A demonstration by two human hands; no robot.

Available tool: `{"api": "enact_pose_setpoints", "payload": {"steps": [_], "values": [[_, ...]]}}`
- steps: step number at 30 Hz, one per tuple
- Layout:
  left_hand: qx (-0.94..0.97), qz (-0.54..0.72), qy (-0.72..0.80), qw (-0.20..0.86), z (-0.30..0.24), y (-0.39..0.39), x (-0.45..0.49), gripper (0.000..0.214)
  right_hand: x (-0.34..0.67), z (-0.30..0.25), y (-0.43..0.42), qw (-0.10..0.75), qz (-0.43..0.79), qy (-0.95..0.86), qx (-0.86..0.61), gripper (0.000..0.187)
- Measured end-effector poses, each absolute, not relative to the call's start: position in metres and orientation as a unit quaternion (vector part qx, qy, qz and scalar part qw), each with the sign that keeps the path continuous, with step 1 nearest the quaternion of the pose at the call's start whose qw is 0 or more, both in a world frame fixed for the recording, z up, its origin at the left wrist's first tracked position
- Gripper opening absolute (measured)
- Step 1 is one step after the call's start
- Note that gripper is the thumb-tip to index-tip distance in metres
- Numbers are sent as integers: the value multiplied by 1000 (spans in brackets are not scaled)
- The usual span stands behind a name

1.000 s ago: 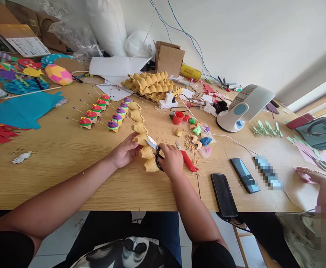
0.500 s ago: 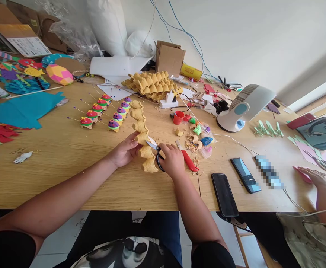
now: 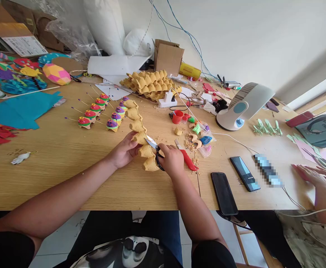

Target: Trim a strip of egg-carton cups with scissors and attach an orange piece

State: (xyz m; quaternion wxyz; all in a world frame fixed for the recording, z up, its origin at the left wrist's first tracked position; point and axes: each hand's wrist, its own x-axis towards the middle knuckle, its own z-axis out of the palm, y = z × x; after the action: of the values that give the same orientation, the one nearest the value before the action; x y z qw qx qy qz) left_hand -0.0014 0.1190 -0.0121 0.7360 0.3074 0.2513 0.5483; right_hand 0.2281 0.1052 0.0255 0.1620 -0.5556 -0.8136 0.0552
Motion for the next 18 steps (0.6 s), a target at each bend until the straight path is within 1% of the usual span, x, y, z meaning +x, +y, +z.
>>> {"api": "enact_pose_setpoints", "payload": {"steps": [5,10,18], "values": [[300,537,240,751,-11,118,-1,67,229,20,107,175,60,-817,-547,30],[290,537,234,757,-11,117,-1,68,227,20,106,165,65,-809,-560,34],[282,534,228,764,-14,119,0,63,225,23,104,152,61,-807,-568,29]]}}
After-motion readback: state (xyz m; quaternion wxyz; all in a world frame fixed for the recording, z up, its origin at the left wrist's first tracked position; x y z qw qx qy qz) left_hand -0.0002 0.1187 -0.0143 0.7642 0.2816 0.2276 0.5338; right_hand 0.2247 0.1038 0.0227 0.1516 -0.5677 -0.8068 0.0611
